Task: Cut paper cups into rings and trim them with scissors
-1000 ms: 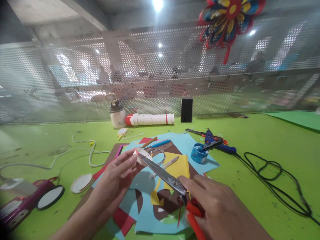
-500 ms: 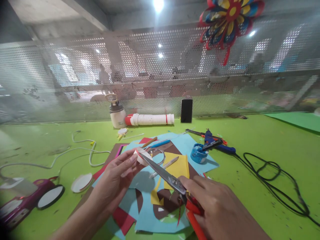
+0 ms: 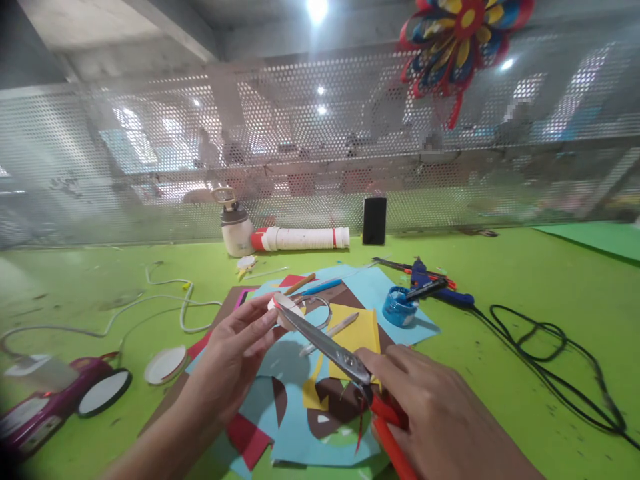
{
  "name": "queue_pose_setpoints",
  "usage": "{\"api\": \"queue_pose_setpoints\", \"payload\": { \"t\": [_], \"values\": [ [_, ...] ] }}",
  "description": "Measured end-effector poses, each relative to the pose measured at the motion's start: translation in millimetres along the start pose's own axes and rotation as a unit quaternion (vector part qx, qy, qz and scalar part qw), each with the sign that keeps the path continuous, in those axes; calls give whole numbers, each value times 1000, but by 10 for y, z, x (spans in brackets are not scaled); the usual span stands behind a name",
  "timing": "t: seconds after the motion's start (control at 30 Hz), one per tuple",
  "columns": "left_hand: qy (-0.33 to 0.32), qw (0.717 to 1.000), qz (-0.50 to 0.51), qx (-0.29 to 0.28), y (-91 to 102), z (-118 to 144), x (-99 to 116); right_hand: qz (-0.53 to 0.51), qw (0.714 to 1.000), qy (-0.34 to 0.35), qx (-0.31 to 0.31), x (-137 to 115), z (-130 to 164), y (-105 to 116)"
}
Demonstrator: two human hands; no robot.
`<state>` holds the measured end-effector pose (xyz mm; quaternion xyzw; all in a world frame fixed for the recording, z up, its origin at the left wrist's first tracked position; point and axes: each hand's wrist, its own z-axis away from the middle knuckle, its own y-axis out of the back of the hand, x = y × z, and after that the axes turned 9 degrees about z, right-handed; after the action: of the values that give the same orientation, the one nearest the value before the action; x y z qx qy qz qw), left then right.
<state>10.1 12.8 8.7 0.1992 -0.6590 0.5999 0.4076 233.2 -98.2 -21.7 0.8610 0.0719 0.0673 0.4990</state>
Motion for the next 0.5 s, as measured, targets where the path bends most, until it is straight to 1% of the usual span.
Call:
{"api": "queue_pose_setpoints", "payload": {
  "t": [0.13, 0.23, 0.4, 0.5],
  "values": [
    [-8, 1000, -7, -9, 0, -10, -3, 21, 999, 22, 11, 9, -19, -1],
    [-15, 1000, -3, -16, 5, -12, -11, 19, 999, 28, 7, 6, -27, 15],
    [-8, 1000, -13, -11, 2, -5, -12, 13, 999, 33, 11, -10, -53, 51],
    [-3, 1000, -18, -5, 4, 0, -12, 15, 999, 41, 16, -8, -58, 37]
  ]
}}
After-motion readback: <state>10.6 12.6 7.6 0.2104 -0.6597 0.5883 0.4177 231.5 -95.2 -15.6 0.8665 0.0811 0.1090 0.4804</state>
